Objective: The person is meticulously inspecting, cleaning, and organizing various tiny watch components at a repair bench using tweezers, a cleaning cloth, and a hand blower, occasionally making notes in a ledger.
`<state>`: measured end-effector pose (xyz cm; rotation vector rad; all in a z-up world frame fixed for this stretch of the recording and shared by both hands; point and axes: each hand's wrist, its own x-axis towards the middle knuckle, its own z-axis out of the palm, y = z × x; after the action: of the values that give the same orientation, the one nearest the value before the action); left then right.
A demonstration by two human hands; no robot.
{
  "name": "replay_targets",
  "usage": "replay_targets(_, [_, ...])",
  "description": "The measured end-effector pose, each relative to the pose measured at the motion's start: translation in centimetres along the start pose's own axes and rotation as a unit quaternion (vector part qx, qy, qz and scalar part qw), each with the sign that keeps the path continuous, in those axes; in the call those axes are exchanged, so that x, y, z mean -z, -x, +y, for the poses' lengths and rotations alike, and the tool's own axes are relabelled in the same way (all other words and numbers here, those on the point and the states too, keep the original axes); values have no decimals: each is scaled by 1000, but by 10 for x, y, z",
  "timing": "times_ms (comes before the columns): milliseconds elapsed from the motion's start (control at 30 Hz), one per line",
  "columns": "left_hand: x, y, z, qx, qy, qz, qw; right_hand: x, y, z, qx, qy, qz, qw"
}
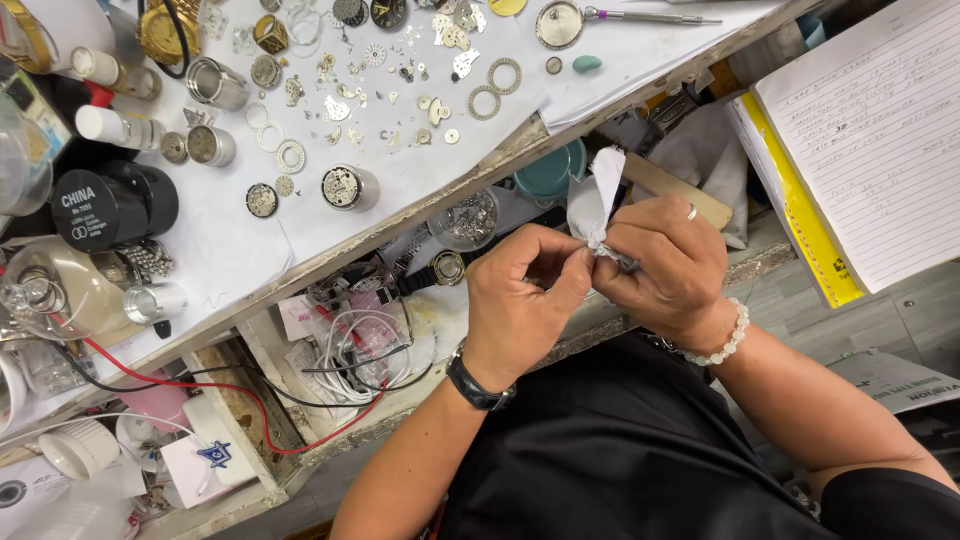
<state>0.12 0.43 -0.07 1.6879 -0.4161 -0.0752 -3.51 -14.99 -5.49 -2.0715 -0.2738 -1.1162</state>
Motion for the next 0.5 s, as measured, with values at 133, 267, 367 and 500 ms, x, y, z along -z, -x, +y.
replay_targets(133, [7,-5,4,8,-33,-32,999,-4,4,4,22,2,4,1000])
replay_targets(267, [8,-7,3,7,-29,-61,998,-3,1,2,18,-14,13,1000])
replay_targets(367, [10,-11,5,29,4,-82,996,1,-2,1,-6,-53,12,998])
replay_targets(500, [16,-17,7,37,17,-116,992,9,-4,0,-38,-96,-33,994])
